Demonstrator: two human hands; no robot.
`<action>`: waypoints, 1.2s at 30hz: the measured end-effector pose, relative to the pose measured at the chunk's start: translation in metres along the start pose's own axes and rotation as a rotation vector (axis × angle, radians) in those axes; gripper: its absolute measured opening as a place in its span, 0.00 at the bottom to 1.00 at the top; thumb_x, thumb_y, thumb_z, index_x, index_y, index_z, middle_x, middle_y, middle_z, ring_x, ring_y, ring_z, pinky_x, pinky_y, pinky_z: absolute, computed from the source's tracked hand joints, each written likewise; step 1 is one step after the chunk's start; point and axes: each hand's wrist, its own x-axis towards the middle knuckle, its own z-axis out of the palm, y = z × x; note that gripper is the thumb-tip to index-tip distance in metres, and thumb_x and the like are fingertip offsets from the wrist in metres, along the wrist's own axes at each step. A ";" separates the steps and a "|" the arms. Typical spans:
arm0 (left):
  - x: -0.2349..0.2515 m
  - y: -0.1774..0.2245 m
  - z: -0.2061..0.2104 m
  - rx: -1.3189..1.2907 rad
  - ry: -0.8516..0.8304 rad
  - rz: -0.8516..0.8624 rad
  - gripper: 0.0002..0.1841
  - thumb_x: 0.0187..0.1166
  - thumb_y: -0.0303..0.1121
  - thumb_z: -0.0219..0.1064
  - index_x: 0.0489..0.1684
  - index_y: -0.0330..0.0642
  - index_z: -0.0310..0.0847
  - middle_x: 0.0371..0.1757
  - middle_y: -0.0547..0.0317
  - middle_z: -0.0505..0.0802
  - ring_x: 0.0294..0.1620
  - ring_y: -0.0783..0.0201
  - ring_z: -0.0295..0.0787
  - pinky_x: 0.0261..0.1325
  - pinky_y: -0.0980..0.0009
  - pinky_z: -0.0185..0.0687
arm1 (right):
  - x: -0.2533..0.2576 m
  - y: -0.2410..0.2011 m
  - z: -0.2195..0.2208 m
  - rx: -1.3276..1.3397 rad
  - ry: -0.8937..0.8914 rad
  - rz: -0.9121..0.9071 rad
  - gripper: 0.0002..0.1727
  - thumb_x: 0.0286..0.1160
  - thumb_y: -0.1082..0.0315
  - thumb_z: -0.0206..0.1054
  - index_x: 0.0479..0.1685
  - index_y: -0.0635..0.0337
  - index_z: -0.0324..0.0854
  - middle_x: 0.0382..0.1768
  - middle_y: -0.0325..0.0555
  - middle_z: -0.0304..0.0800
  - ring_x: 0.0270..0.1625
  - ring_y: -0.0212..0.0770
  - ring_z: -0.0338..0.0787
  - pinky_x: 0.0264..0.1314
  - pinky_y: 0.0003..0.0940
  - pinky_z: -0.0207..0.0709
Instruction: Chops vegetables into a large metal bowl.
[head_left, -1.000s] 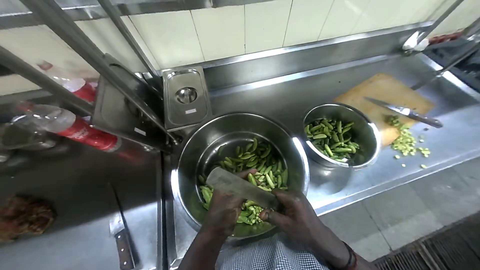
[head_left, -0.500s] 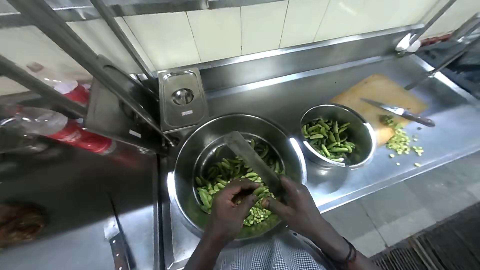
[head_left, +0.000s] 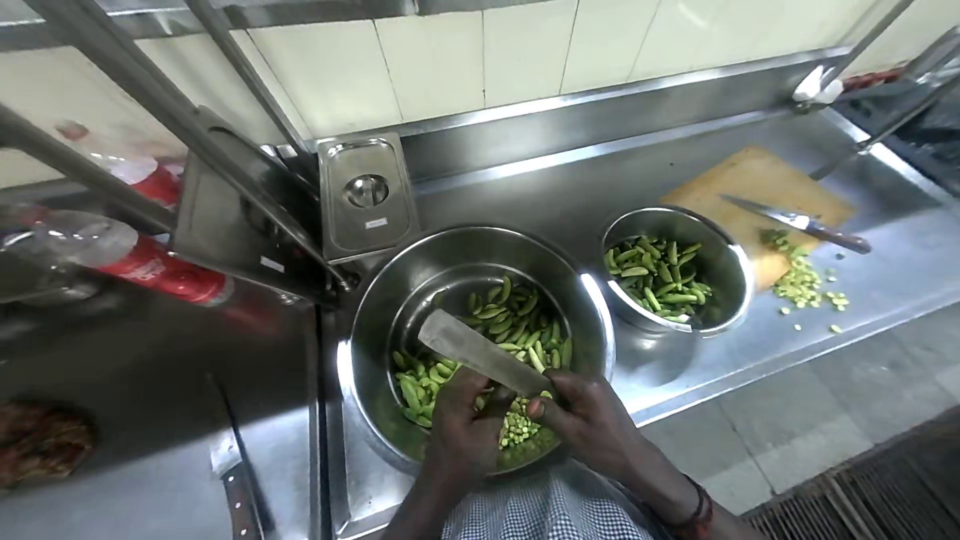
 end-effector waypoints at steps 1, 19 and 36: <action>0.001 -0.002 -0.002 -0.050 0.015 -0.022 0.12 0.72 0.23 0.72 0.49 0.48 0.92 0.49 0.60 0.95 0.49 0.64 0.93 0.52 0.67 0.92 | -0.001 0.001 0.001 0.013 0.002 -0.014 0.28 0.77 0.32 0.62 0.29 0.47 0.82 0.14 0.28 0.69 0.15 0.25 0.69 0.18 0.27 0.66; 0.005 0.010 -0.004 -0.640 -0.112 -0.421 0.16 0.75 0.17 0.65 0.58 0.39 0.89 0.51 0.44 0.93 0.42 0.61 0.92 0.47 0.67 0.91 | -0.001 -0.003 0.011 -0.125 0.041 -0.015 0.23 0.70 0.38 0.72 0.34 0.49 0.82 0.20 0.30 0.78 0.22 0.27 0.78 0.25 0.30 0.77; 0.057 -0.011 -0.092 0.811 -0.192 -0.269 0.11 0.81 0.30 0.69 0.57 0.40 0.87 0.59 0.44 0.91 0.57 0.45 0.89 0.61 0.40 0.84 | -0.005 0.013 0.000 -0.141 0.103 0.066 0.27 0.73 0.29 0.63 0.43 0.44 0.84 0.26 0.24 0.84 0.27 0.25 0.84 0.29 0.31 0.82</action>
